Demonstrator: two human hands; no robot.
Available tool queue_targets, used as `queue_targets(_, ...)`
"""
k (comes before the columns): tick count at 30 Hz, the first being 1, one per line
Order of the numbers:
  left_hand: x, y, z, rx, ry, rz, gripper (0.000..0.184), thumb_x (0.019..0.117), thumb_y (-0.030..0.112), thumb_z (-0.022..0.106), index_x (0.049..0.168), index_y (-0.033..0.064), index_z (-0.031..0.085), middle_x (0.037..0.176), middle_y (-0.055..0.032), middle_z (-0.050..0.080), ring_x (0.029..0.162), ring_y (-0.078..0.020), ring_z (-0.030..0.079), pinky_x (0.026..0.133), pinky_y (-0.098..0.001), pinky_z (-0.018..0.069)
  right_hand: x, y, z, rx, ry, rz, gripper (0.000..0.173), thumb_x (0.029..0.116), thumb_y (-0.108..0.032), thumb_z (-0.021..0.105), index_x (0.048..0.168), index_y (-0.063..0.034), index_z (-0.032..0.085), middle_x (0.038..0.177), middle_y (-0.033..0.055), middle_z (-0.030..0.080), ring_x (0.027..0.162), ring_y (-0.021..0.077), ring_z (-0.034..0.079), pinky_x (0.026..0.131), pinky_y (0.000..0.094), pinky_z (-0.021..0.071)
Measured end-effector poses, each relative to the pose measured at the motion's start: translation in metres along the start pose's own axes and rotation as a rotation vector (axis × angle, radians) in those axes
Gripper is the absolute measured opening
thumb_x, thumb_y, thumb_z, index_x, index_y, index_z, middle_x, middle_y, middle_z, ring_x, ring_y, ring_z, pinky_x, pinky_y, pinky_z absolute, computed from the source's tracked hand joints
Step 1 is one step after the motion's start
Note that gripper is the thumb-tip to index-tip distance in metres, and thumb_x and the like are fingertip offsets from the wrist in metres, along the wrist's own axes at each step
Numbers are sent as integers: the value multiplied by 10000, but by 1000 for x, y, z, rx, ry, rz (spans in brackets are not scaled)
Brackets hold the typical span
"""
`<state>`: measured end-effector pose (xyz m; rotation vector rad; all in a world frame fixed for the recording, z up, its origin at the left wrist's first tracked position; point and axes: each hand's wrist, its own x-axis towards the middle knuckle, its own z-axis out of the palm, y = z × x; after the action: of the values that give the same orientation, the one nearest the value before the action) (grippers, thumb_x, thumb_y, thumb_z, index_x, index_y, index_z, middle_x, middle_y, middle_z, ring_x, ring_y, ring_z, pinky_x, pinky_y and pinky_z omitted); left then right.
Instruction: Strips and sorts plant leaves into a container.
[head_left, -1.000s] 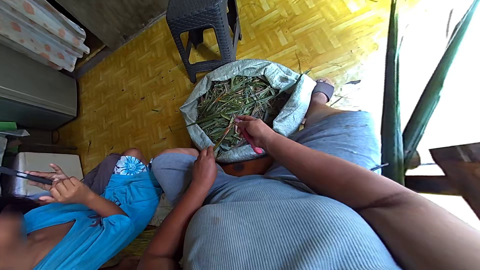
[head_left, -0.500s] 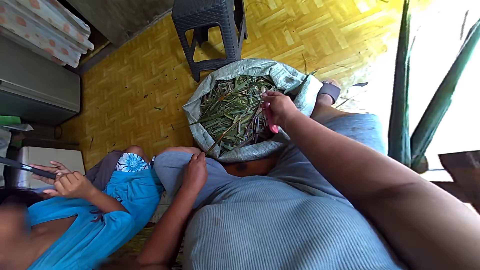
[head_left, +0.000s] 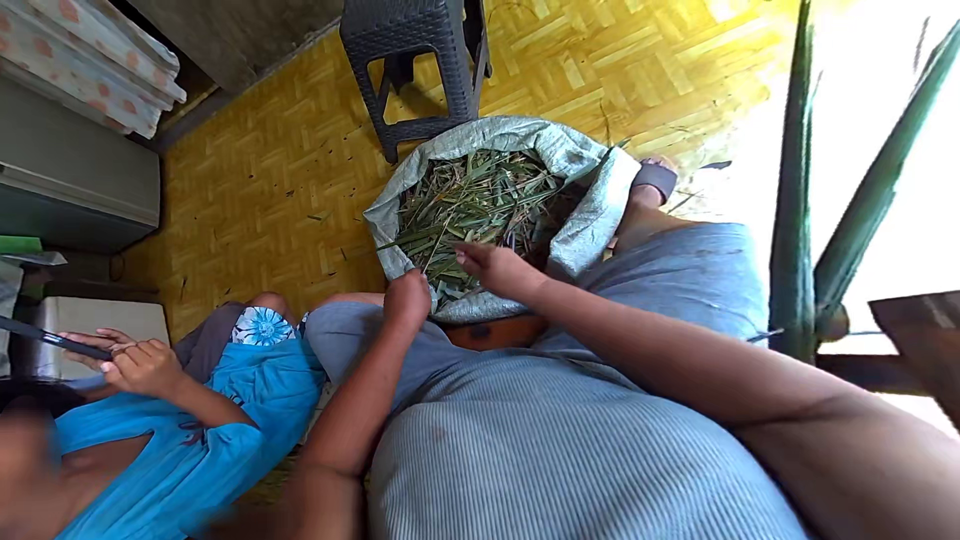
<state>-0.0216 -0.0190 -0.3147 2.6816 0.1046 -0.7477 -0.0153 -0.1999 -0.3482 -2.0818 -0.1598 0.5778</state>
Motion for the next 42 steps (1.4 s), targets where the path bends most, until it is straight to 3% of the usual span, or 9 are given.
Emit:
queue_targets(4, 13, 20, 2, -21, -29, 14, 353, 1111, 187, 416, 1195, -49, 664, 1102, -243, 703, 1089, -384, 682, 970, -564, 519, -11, -6, 16, -92, -8, -54, 441, 1128, -252, 411, 1468, 7, 520, 1391, 265, 592, 1284, 435, 587, 1098, 594, 430)
queue_targets(8, 11, 37, 3, 40, -50, 27, 335, 1109, 170, 420, 1151, -64, 656, 1135, -260, 684, 1131, -392, 663, 974, -557, 512, -10, -8, 11, -115, -29, 29, 454, 1140, -274, 354, 1447, 1, 544, 1379, 258, 607, 1291, 420, 588, 1102, 592, 425)
queue_targets(15, 8, 40, 19, 247, 19, 88, 336, 1111, 145, 388, 1231, -55, 629, 1198, -245, 675, 1140, -384, 675, 938, -539, 548, -5, -17, 3, -384, -48, 150, 471, 1131, -340, 353, 1429, -38, 558, 1339, 267, 609, 1187, 474, 630, 953, 663, 496)
queue_targets(21, 9, 41, 19, 295, 39, 79, 343, 1117, 151, 385, 1309, -30, 606, 1246, -232, 664, 1151, -369, 674, 939, -516, 555, 4, -13, 2, -523, -16, 114, 445, 1125, -346, 368, 1356, -43, 597, 1279, 261, 634, 1193, 458, 624, 963, 630, 485)
queue_targets(30, 9, 38, 17, 300, 42, 61, 343, 1111, 131, 389, 1340, -30, 588, 1253, -238, 663, 1145, -369, 679, 939, -514, 556, 8, -13, 8, -644, 51, 59, 457, 1127, -318, 367, 1415, -15, 551, 1253, 282, 630, 1147, 465, 631, 935, 610, 480)
queue_targets(36, 3, 29, 16, 274, 18, 77, 345, 1108, 137, 396, 1328, -23, 608, 1276, -233, 658, 1170, -376, 666, 958, -534, 544, 21, 16, -10, -534, 120, 171, 430, 1106, -263, 417, 1422, -6, 555, 1329, 324, 591, 1226, 528, 574, 977, 703, 434)
queue_targets(39, 2, 20, 18, 233, 42, 83, 345, 1110, 145, 406, 1331, -17, 615, 1266, -232, 666, 1167, -379, 668, 965, -538, 540, 26, 35, -32, -387, 174, 335, 449, 1119, -318, 380, 1394, -24, 581, 1374, 326, 567, 1248, 556, 553, 953, 760, 418)
queue_targets(42, 4, 15, 19, 184, 54, 72, 363, 1116, 152, 391, 1346, -21, 611, 1261, -237, 672, 1178, -380, 664, 990, -543, 527, 26, 41, -42, -208, 213, 388, 469, 1125, -353, 373, 1417, -41, 564, 1400, 302, 559, 1270, 535, 550, 987, 755, 409)
